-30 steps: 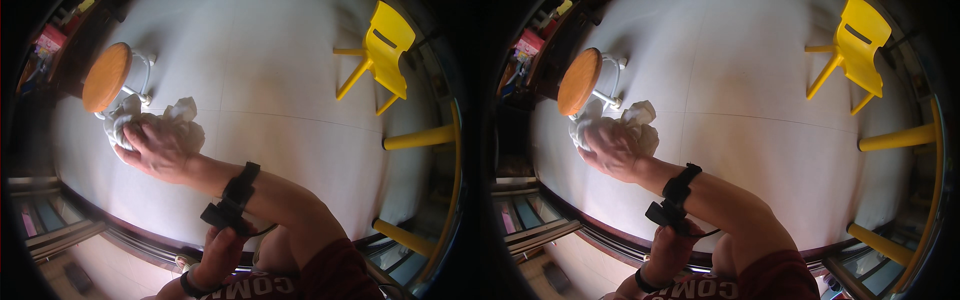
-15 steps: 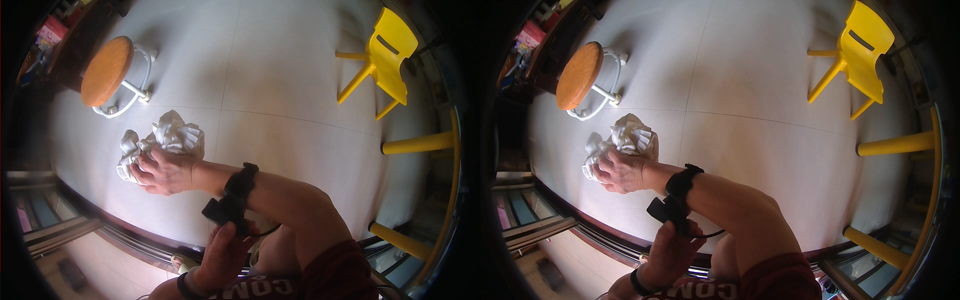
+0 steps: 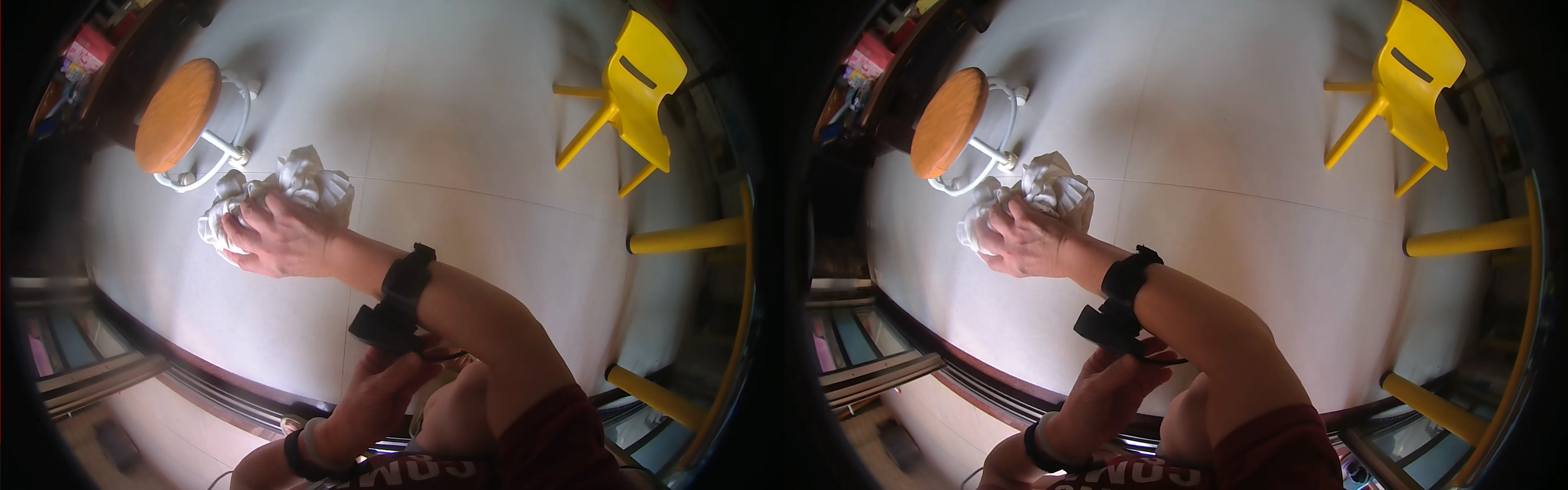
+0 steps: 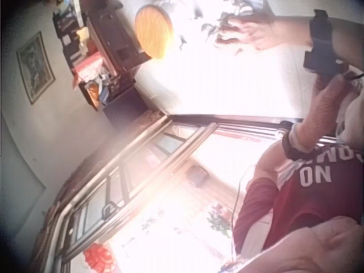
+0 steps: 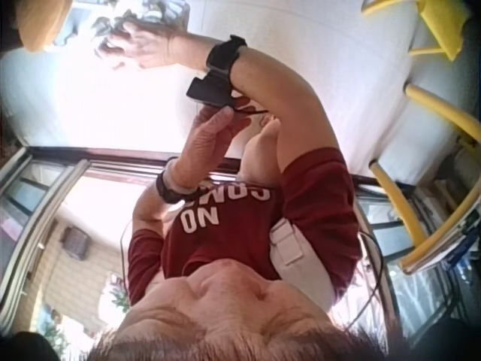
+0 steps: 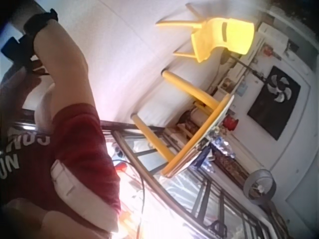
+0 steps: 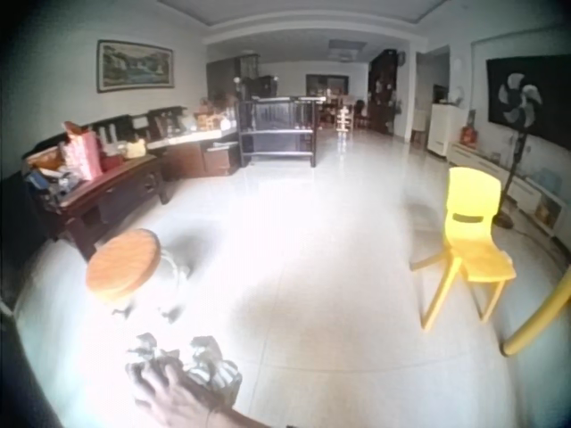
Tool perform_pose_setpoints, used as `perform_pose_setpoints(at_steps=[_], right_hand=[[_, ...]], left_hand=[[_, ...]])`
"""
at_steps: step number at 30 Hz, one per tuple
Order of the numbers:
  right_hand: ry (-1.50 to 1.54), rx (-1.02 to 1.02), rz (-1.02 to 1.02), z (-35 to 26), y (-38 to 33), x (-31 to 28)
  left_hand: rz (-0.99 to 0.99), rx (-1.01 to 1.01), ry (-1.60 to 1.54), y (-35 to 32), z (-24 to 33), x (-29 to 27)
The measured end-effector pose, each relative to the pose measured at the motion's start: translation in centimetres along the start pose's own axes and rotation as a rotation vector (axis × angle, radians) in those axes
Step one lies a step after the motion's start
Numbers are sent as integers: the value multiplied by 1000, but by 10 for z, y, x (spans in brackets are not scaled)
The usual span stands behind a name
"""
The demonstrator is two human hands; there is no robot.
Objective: The person is cleaning the floor using a cloth and moving furniture.
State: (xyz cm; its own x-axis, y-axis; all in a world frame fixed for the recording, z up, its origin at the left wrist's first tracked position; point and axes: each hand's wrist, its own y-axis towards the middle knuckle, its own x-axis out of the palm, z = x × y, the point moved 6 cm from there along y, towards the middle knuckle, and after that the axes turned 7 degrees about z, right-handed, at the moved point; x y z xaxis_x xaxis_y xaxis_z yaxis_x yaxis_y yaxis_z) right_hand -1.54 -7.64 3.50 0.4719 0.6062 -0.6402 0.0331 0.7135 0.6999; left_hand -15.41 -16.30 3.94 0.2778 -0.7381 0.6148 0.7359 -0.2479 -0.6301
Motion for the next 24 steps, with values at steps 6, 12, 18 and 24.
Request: perform_pose_setpoints(at_steps=[6, 12, 18, 24], right_hand=[[63, -26, -16, -9, 1, -7], [143, -98, -42, -39, 2, -9], [208, 41, -110, -33, -5, 3], [172, 101, -422, -10, -108, 48]], left_hand=[[45, -140, 331, -7, 5, -33], [-148, -11, 954, -36, 55, -26], [-28, 2, 1039, -26, 52, -56], [2, -70, 1022, -22, 31, -75]])
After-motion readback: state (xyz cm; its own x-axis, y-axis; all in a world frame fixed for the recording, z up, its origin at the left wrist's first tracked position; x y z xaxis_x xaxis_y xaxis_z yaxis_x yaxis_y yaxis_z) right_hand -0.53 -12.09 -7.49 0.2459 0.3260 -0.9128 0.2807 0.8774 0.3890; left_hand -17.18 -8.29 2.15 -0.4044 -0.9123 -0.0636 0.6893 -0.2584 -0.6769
